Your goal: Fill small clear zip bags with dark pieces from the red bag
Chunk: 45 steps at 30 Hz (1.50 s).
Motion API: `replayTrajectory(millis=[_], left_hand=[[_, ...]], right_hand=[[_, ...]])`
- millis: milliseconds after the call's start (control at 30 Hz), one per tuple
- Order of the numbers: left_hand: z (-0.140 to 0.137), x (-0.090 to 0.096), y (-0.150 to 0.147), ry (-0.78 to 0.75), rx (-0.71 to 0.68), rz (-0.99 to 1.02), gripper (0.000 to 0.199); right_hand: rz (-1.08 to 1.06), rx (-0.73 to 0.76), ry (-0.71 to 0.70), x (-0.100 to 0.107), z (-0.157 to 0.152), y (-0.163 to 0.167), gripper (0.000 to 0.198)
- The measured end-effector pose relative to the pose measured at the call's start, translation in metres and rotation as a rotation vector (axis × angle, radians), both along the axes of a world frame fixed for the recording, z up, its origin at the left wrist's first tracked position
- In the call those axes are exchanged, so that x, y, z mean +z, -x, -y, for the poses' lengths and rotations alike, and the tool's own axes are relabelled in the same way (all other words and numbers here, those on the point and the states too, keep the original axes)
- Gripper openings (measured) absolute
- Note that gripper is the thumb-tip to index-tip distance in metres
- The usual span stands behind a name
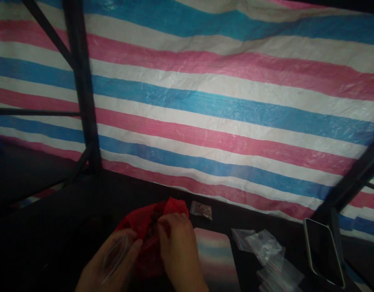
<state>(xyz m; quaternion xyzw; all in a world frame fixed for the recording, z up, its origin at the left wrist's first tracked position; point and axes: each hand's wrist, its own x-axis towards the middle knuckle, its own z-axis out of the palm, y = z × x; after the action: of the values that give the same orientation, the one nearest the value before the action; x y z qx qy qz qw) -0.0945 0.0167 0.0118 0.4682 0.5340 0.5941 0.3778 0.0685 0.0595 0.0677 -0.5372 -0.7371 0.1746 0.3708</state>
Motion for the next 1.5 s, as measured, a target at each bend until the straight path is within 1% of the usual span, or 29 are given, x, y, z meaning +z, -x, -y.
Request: replayTrajectory(millis=[100, 167, 267, 367, 433, 467, 567, 633, 700, 800, 867, 900, 1000, 1033, 1100, 1200, 1300, 1400, 1500], left_hand=[[-0.005, -0.003, 0.005, 0.023, 0.081, -0.310, 0.044], [-0.008, -0.001, 0.008, 0.038, 0.123, -0.449, 0.044], [-0.008, 0.005, 0.012, 0.117, 0.133, -0.559, 0.045], [-0.008, 0.011, 0.016, 0.237, 0.128, -0.594, 0.041], [-0.008, 0.014, 0.017, 0.275, 0.152, -0.528, 0.036], [-0.009, 0.016, 0.017, 0.270, 0.173, -0.460, 0.035], [-0.010, 0.024, 0.012, 0.209, 0.284, -0.171, 0.042], [-0.010, 0.032, 0.007, 0.156, 0.381, 0.008, 0.048], [-0.007, 0.041, 0.001, 0.104, 0.463, 0.136, 0.049], [-0.002, 0.048, -0.004, 0.050, 0.505, 0.233, 0.045], [0.000, 0.048, -0.004, 0.037, 0.474, 0.254, 0.045], [0.001, 0.047, -0.003, 0.035, 0.450, 0.256, 0.045], [0.000, 0.045, 0.000, 0.074, 0.433, 0.239, 0.046], [-0.001, 0.045, 0.001, 0.093, 0.445, 0.239, 0.046], [-0.004, 0.044, 0.003, 0.122, 0.459, 0.268, 0.046], [-0.011, 0.040, 0.004, 0.137, 0.439, 0.329, 0.045], [-0.016, 0.035, 0.004, 0.145, 0.418, 0.371, 0.043], [-0.019, 0.032, 0.003, 0.143, 0.421, 0.439, 0.042], [-0.023, 0.032, 0.002, 0.146, 0.416, 0.534, 0.043]], right_hand=[[0.127, -0.042, 0.017, -0.005, -0.002, 0.023, 0.025], [0.226, -0.103, 0.038, -0.007, -0.001, 0.030, 0.028], [0.342, -0.162, 0.083, -0.008, 0.000, 0.029, 0.041], [0.407, -0.180, 0.123, -0.005, 0.002, 0.019, 0.042], [0.444, -0.198, 0.139, -0.001, 0.005, 0.009, 0.042], [0.464, -0.209, 0.148, 0.001, 0.008, 0.003, 0.045], [0.558, -0.235, 0.203, 0.010, 0.017, -0.015, 0.053], [0.636, -0.236, 0.270, 0.016, 0.025, -0.026, 0.047], [0.695, -0.241, 0.331, 0.023, 0.033, -0.034, 0.041], [0.754, -0.248, 0.348, 0.035, 0.040, -0.040, 0.035], [0.741, -0.253, 0.297, 0.041, 0.039, -0.036, 0.037], [0.703, -0.249, 0.256, 0.043, 0.037, -0.030, 0.038], [0.487, -0.213, 0.152, 0.037, 0.024, -0.004, 0.035], [0.442, -0.205, 0.175, 0.032, 0.019, 0.005, 0.031], [0.432, -0.211, 0.227, 0.019, 0.010, 0.019, 0.026], [0.443, -0.219, 0.255, 0.005, 0.001, 0.024, 0.031], [0.444, -0.200, 0.227, 0.004, -0.003, 0.023, 0.039], [0.431, -0.152, 0.205, 0.004, -0.004, 0.025, 0.039], [0.389, -0.086, 0.183, 0.000, -0.008, 0.030, 0.041]])
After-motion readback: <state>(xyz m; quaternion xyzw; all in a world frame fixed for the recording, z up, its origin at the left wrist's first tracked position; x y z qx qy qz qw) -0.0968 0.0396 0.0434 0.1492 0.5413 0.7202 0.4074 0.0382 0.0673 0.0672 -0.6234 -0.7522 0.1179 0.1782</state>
